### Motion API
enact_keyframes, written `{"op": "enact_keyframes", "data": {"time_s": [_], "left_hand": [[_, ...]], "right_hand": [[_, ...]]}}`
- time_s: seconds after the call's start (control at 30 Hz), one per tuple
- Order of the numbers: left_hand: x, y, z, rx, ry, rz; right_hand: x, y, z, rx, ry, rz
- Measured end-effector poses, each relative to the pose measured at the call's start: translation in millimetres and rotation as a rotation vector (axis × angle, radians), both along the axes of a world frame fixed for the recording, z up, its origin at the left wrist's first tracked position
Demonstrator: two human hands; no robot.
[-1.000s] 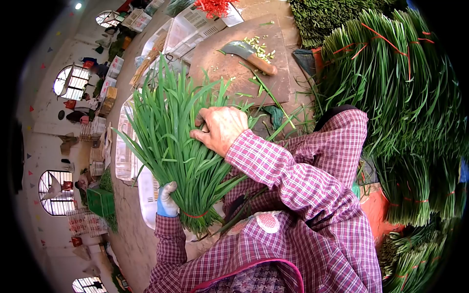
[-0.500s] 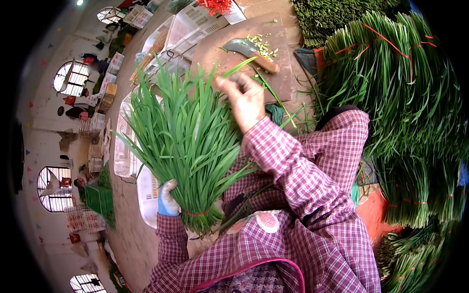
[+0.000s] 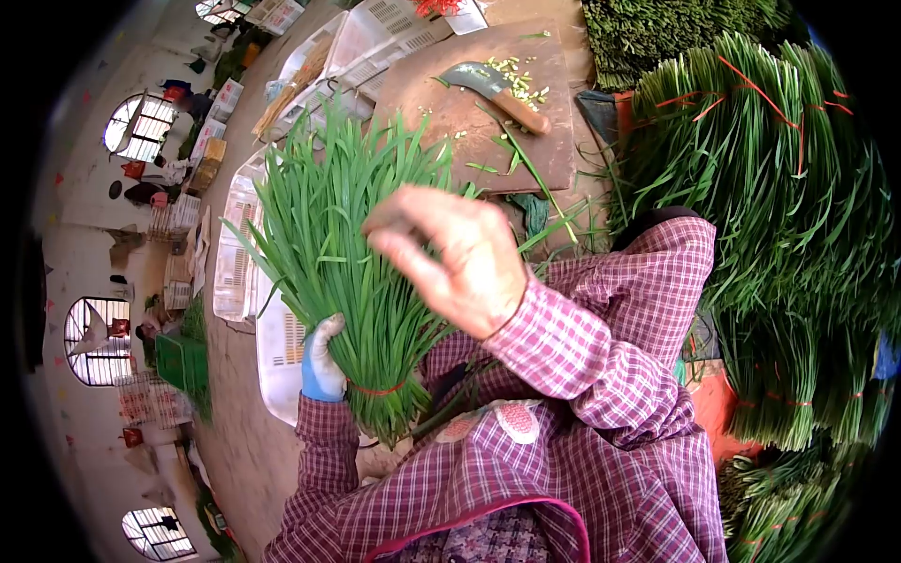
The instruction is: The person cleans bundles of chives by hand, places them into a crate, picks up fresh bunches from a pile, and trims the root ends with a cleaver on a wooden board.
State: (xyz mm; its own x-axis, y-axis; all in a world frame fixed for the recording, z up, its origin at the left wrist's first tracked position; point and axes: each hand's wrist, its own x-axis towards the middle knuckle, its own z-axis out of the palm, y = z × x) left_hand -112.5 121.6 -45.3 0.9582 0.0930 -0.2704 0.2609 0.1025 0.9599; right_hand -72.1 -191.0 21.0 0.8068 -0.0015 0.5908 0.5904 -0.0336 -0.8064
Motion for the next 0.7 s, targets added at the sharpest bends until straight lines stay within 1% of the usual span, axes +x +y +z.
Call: {"op": "enact_keyframes", "data": {"time_s": [0.07,0.1,0.13,0.2,0.23,0.3,0.33,0.4,0.47,0.63,0.7], "left_hand": [[2,-10,4,0.057,-0.044,0.009],[4,-17,9,0.099,-0.064,-0.044],[4,-19,9,0.098,-0.061,-0.035],[6,-21,8,0.112,-0.083,-0.022],[9,-31,15,-0.018,-0.038,0.058],[13,-35,16,-0.029,-0.031,0.091],[16,-39,19,-0.042,-0.029,0.112],[20,-47,22,-0.053,-0.023,0.132],[23,-49,21,-0.137,-0.019,0.127],[28,-39,1,-0.085,-0.056,0.165],[28,-38,0,-0.094,-0.05,0.136]], "right_hand": [[-11,24,-11,-0.066,0.014,0.163],[-17,32,-15,-0.094,0.112,0.216],[-20,40,-22,-0.105,0.137,0.193],[-22,45,-32,-0.231,0.223,0.171],[-24,46,-36,-0.232,0.224,0.181],[-27,47,-43,-0.134,0.317,0.259],[-28,49,-45,-0.136,0.319,0.263],[-28,53,-51,-0.185,0.286,0.224],[-30,60,-55,-0.2,0.258,0.202],[-30,68,-60,-0.23,0.27,0.109],[-29,70,-62,-0.235,0.272,0.077]]}}
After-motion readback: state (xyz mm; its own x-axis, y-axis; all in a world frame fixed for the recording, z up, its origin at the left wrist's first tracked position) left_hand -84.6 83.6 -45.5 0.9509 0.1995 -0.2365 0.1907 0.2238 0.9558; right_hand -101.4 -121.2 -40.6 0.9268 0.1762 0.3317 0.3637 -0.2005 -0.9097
